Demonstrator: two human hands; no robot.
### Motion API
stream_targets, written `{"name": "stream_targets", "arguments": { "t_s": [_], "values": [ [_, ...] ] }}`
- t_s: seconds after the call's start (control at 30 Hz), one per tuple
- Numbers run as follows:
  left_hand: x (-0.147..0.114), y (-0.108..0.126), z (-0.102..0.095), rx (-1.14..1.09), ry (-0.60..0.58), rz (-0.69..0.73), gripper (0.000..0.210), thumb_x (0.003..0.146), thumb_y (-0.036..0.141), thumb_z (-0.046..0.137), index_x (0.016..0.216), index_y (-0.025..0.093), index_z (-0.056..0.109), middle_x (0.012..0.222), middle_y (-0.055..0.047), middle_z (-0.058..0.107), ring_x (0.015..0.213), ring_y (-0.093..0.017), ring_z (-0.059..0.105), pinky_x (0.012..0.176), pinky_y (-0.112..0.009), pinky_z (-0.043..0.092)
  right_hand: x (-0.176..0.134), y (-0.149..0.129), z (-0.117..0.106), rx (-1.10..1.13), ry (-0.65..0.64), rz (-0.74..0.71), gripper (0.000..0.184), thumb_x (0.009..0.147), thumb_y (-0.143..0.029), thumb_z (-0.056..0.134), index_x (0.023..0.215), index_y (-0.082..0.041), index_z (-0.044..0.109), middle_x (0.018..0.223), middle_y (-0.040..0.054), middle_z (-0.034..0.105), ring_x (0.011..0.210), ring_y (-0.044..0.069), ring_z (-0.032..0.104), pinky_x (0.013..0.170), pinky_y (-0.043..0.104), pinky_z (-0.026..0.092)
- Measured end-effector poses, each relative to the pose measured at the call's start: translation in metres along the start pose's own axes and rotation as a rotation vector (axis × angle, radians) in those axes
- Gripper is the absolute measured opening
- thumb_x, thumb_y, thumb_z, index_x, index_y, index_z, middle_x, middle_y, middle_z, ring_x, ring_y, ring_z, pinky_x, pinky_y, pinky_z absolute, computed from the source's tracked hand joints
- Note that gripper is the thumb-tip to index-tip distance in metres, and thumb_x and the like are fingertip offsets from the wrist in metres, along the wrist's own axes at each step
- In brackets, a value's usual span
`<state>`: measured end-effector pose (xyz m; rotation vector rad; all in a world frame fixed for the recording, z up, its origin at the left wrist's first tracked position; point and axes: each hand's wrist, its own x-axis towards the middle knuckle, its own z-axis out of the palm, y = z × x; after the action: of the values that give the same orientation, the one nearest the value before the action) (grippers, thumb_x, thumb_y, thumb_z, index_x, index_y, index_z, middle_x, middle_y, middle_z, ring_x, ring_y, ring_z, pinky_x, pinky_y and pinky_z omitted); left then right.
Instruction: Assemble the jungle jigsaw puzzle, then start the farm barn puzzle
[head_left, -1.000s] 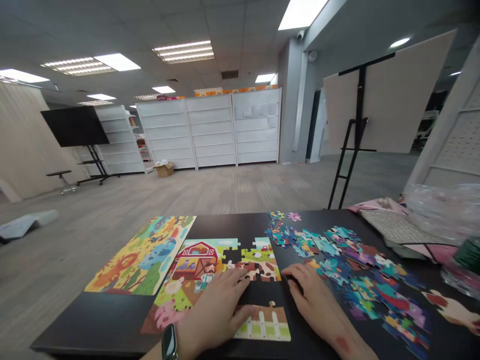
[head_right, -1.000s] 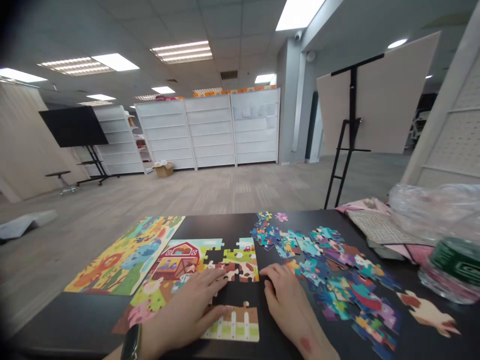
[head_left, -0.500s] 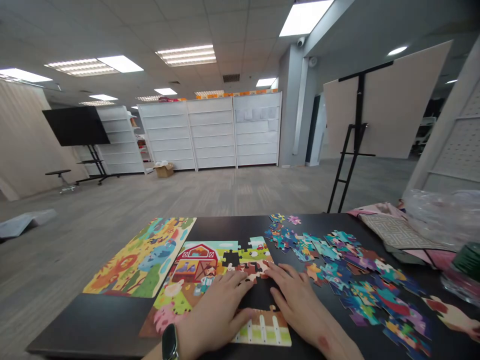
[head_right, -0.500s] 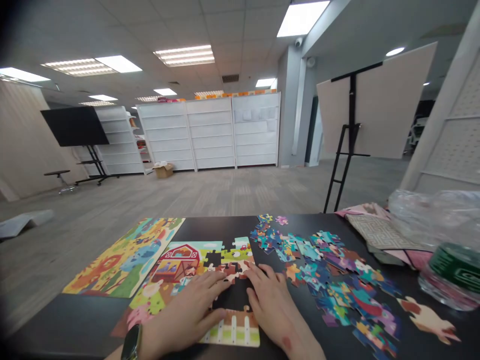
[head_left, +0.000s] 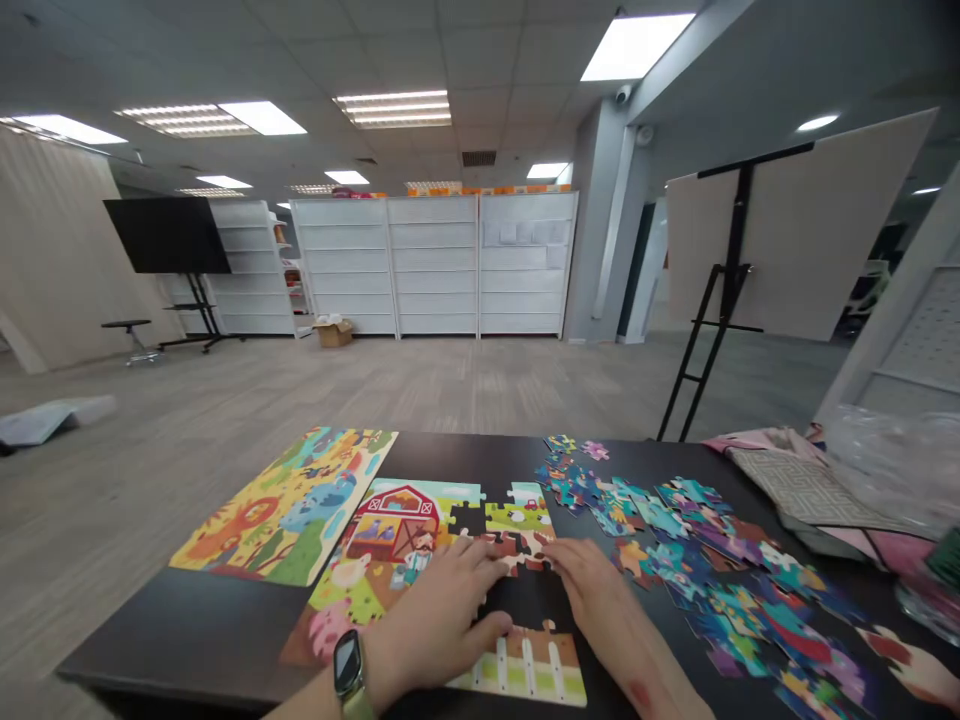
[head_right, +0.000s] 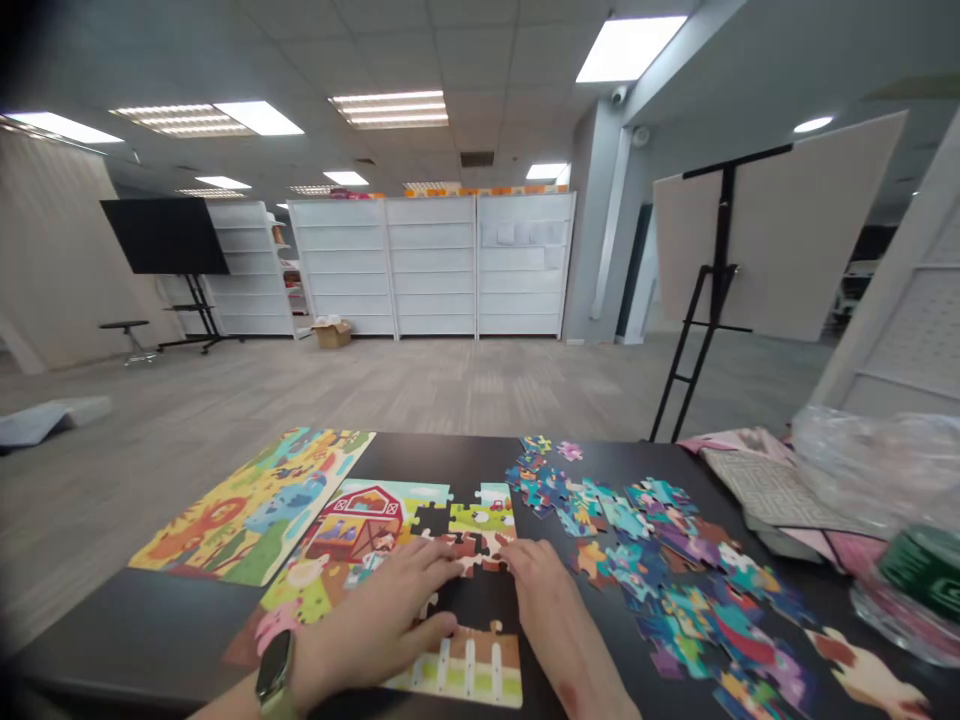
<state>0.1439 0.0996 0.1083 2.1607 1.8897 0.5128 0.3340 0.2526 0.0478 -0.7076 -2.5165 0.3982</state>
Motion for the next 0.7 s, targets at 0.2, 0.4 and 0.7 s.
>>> {"name": "stream_targets", "arguments": {
  "t_s": [0.2,0.4,0.7],
  "values": [
    [0.001,0.0,0.002,0.021,0.009,-0.003,0.043,0.094,0.035,0.058,0.135,0.024,0.056,0.137,-0.007,0.057,0.125,-0.029,0.049,0.109,-0.045,0.039,0.006,-0.001,-0.014,-0.019,-0.071,0.036,0.036,0.096,-0.015,0.05,0.128,-0.019,0.066,0.135,0.0111,0.063,0.123,0.027,0.057,0.107,0.044,0.047],
    [0.003,-0.001,0.001,0.012,-0.002,-0.014,0.043,0.094,0.035,0.057,0.135,0.025,0.056,0.136,-0.008,0.057,0.124,-0.031,0.049,0.108,-0.047,0.039,0.02,0.002,-0.025,-0.074,-0.186,-0.067,0.033,0.096,-0.014,0.052,0.124,-0.019,0.069,0.133,0.0099,0.066,0.116,0.027,0.061,0.101,0.041,0.051],
    [0.002,0.001,0.001,0.0,0.008,-0.01,0.044,0.093,0.037,0.059,0.135,0.023,0.058,0.138,-0.01,0.057,0.127,-0.033,0.049,0.11,-0.05,0.039,0.017,0.001,-0.02,-0.128,-0.111,-0.135,0.044,0.097,-0.005,0.038,0.129,-0.019,0.064,0.123,0.0076,0.071,0.103,0.023,0.064,0.093,0.039,0.056]
  ]
}}
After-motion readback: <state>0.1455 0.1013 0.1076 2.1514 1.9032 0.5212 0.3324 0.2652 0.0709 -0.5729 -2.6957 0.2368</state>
